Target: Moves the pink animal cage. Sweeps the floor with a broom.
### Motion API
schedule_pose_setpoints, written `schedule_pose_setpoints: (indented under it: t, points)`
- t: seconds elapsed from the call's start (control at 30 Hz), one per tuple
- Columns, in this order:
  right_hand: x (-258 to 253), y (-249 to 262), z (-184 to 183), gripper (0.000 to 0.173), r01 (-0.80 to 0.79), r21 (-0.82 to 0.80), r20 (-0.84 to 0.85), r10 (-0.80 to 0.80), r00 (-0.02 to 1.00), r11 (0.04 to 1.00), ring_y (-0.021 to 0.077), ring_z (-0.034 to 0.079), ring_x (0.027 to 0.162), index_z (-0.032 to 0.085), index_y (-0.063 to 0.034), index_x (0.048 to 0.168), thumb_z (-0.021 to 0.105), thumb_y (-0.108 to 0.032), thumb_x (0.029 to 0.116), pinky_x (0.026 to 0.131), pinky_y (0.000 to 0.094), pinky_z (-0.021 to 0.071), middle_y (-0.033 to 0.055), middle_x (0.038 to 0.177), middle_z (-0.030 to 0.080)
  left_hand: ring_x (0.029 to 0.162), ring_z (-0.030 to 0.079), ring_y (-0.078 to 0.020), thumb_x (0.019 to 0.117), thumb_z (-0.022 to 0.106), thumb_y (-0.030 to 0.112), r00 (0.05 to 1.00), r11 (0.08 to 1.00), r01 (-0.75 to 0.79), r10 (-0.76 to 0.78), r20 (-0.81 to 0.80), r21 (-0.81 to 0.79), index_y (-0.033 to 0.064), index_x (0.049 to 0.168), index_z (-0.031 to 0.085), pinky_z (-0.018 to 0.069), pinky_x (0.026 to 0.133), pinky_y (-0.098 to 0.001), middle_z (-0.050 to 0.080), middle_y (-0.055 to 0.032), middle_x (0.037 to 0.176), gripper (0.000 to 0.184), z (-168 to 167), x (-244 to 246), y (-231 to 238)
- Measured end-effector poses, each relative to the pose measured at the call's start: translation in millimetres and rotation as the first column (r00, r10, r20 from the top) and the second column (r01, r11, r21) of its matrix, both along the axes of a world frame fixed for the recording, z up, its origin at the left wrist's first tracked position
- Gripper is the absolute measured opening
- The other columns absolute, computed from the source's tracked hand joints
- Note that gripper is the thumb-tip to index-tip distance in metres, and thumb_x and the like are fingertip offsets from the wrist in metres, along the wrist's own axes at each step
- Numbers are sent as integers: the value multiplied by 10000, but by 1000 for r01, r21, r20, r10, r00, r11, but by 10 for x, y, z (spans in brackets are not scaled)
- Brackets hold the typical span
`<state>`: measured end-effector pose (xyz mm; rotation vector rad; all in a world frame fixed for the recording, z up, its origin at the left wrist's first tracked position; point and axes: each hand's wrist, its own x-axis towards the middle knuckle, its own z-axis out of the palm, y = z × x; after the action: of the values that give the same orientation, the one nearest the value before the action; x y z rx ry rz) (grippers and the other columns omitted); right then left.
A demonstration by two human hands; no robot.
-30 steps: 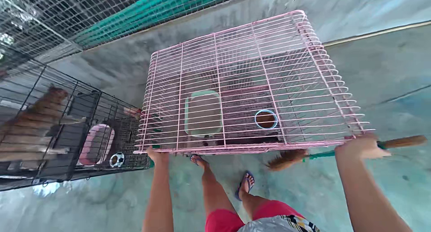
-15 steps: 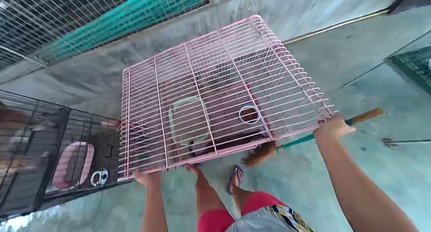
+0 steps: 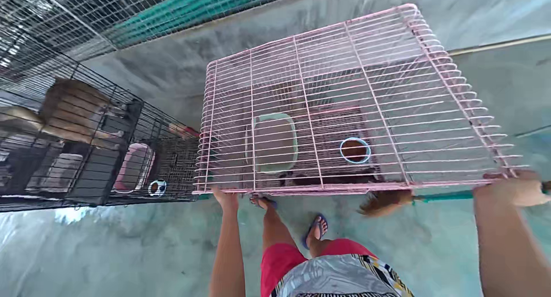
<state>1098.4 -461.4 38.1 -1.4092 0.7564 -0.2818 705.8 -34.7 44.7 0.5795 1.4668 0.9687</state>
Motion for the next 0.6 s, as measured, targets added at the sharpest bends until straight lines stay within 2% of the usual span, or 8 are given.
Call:
schedule_pose_setpoints:
  t: [0.1,0.13,0.2,0.27,0.37,0.43,0.53,0.6]
  points:
    - [-12,-4,5,371,-28,-82,-49,24,999,996,81,560,716,472,-23,1379,398,-269,1111,680,270,522,53,991,554,604,495,-191,1102,248,431,999,999,-43,43,-6,3,118,952,405,502,602,-405,448,-54,739,382,-9,23,0]
    - [-10,-1,11,383,-42,-107,-72,34,997,993,73,564,743,477,-29,1387,391,-282,1112,699,264,519,51,1020,563,605,495,-193,1100,254,433,999,999,-48,48,-13,3,112,977,418,500,601,-409,451,-56,743,381,-18,22,3]
    - [-16,44,32,413,-26,-101,-77,18,997,995,64,564,772,442,-28,1431,394,-283,1110,710,258,517,61,1066,565,684,501,-217,1095,247,438,1000,1000,-20,20,-15,6,75,1164,446,491,638,-438,472,-96,866,420,-12,3,34]
    - [-29,95,60,414,14,-82,-66,-19,998,997,47,534,714,404,-34,1442,403,-281,1110,658,244,500,47,1020,537,775,525,-256,1088,245,446,1000,1000,3,-3,-13,5,52,1313,444,491,681,-478,510,-153,985,496,-35,10,103]
    - [-74,174,60,446,25,-88,-89,-33,995,996,47,525,723,359,-41,1477,397,-292,1110,663,250,494,52,1025,528,808,531,-270,1083,230,459,999,999,38,-38,-30,-5,46,1326,437,490,697,-488,518,-172,1029,522,-38,32,265]
    - [-125,241,25,485,14,-113,-123,-28,992,993,63,561,792,337,-36,1512,390,-298,1107,713,267,516,81,1105,560,799,560,-270,1081,229,453,996,998,63,-63,-57,1,57,1325,458,502,678,-481,557,-180,1023,519,-13,44,416]
    - [-248,356,52,487,-18,-148,-148,-4,989,989,90,579,854,358,-11,1494,377,-309,1109,769,287,524,102,1139,562,830,572,-282,1091,197,446,990,993,120,-119,-72,14,45,1383,435,506,702,-493,564,-199,1068,550,26,83,638]
    - [-283,459,42,464,-12,-166,-137,-11,991,986,89,569,812,399,-1,1454,396,-305,1103,744,287,518,95,1090,561,816,582,-276,1090,197,445,988,991,132,-129,-80,31,39,1366,444,516,685,-485,573,-195,1057,550,32,143,813]
